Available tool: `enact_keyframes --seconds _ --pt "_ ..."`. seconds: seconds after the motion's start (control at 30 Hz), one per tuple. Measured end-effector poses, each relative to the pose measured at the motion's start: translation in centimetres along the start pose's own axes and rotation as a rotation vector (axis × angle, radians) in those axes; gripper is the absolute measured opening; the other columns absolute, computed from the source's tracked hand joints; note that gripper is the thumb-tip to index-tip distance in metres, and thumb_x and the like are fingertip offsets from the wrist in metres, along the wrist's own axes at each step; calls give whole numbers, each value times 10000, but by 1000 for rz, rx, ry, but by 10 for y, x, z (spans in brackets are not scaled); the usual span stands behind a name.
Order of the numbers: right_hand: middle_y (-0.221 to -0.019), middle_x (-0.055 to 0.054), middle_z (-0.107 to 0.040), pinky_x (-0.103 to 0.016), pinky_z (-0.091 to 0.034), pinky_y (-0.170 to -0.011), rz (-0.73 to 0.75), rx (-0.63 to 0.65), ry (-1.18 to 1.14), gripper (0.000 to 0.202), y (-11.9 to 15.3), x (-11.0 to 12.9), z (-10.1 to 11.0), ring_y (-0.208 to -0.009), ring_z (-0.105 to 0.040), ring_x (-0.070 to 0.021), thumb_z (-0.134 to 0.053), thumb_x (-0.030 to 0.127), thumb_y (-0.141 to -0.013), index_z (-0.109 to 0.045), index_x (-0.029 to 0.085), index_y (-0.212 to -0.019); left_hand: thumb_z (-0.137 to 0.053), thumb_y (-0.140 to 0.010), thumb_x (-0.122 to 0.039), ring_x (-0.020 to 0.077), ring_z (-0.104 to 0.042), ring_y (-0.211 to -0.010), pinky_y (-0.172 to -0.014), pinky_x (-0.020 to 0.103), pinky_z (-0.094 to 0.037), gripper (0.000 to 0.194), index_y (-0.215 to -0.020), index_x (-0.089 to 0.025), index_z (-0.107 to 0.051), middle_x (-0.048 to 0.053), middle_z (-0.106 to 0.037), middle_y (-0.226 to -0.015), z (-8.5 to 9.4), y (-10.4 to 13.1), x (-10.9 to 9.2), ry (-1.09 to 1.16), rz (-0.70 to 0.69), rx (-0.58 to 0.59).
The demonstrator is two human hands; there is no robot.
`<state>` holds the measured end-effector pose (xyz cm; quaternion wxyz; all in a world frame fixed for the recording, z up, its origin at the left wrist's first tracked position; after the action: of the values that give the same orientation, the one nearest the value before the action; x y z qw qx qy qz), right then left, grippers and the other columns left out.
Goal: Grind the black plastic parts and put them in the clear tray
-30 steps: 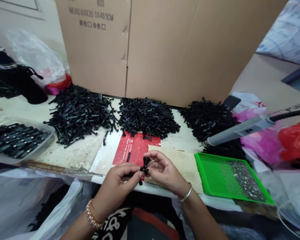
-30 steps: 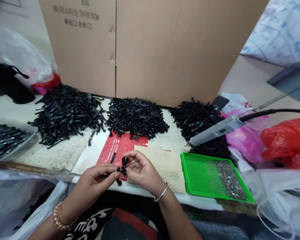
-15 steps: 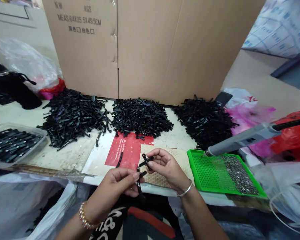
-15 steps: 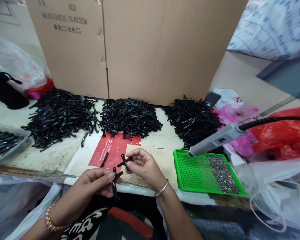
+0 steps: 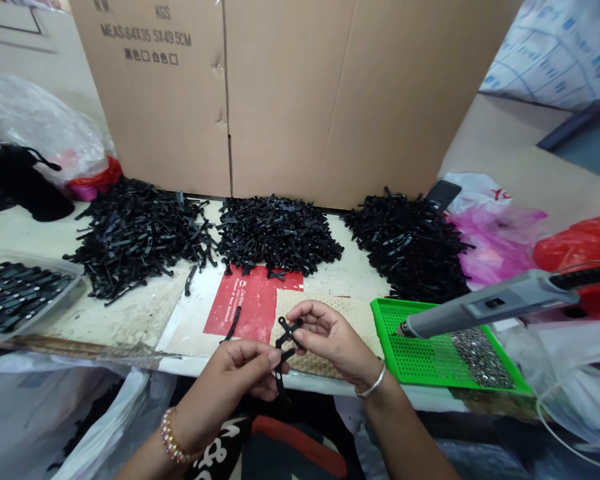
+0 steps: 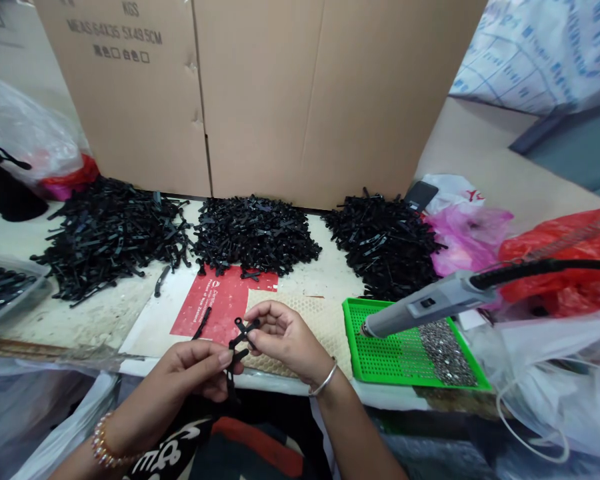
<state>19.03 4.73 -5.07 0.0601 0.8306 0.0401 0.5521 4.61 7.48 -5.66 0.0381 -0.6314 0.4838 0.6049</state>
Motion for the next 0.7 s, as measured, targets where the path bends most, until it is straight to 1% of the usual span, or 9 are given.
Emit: enact_keyframes --seconds 0.23,0.53,0.7 --pt "-807 8 -594 -139 -501 -596 -22 -9 -37 254 -4 -5 2 -660 -577 -63 -766 247 -754 -614 167 -940 -712 -701 -457 91 -572 -550 -569 192 -484 315 -741 -144 -710 12 -636 -592 2 -2 -2 -7 -2 18" --pt "-786 5 -592 -147 -492 -573 -47 -39 -52 284 -6 -8 4 -640 -569 -70 -786 261 -727 -612 159 -926 -731 -672 -436 88 -563 -523 -542 195 -484 298 -707 -141 -704 10 -638 -600 3 -6 -1 22 24 5" --pt "-760 15 -577 -160 -494 -577 -66 -25 -46 274 -5 -6 1 -634 -566 -74 -782 271 -730 -607 161 -910 -711 -704 -418 95 -561 -526 -550 199 -484 284 -716 -134 -712 25 -646 -598 4 -7 -3 14 9 6"
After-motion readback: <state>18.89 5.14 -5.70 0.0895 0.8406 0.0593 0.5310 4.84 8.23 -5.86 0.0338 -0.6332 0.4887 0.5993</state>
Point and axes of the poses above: each hand's wrist, its own y-axis away from the middle knuckle, its own z-axis out of the back of the hand, x = y × z, the point moved 6 cm from there along -y, towards the middle knuckle
